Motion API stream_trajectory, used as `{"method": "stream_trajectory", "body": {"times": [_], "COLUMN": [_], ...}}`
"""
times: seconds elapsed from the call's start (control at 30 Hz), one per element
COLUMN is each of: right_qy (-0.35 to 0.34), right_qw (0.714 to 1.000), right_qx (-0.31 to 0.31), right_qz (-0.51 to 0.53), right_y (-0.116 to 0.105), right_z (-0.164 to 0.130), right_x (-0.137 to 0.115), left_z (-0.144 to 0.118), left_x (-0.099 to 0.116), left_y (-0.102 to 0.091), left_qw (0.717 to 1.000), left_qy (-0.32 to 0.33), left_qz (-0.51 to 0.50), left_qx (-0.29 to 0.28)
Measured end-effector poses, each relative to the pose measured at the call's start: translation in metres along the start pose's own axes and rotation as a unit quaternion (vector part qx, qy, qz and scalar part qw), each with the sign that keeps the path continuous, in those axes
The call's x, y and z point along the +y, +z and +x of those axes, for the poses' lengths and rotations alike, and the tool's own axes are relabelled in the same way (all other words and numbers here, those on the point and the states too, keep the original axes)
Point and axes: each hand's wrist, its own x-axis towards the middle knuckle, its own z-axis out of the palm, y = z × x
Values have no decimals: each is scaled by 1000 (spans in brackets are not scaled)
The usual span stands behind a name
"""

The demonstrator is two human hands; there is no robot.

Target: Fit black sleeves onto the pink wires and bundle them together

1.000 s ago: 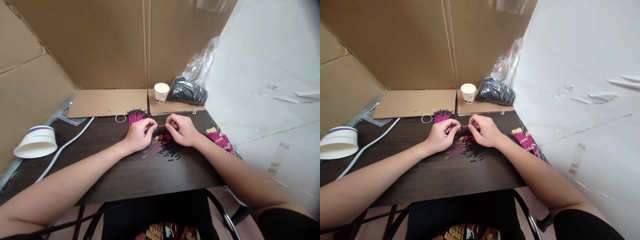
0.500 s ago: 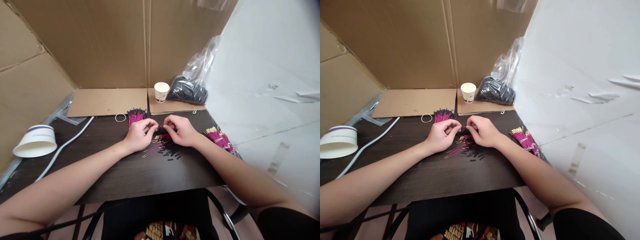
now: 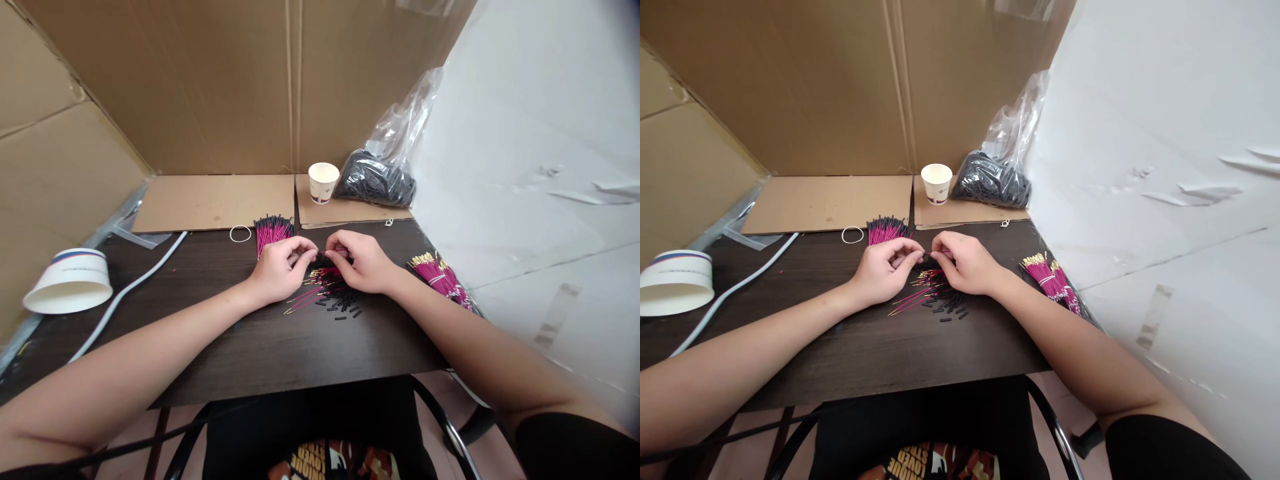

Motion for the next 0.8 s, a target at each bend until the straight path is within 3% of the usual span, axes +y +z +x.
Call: {"method": "stream_trajectory", "body": {"times": [0.4,0.63,0.8], "right_qy": [-5,28,88], "right_qw": [1000,996,985], "right_qx": [-3,84,104], "right_qz": [-8,19,108], "right_y": [-2,-3,3], "right_z": [2,4,4], "right_x": [-3,-7,-2], "left_z": [-1,-2,-1], "left_x": [-4,-4,1], "left_y": [0,-5,-5], "left_qw": [1000,998,1000], "left_qy": [-14,-23,-10], "left_qz": [-4,-52,-20], "left_qx": [-1,-3,-18]}}
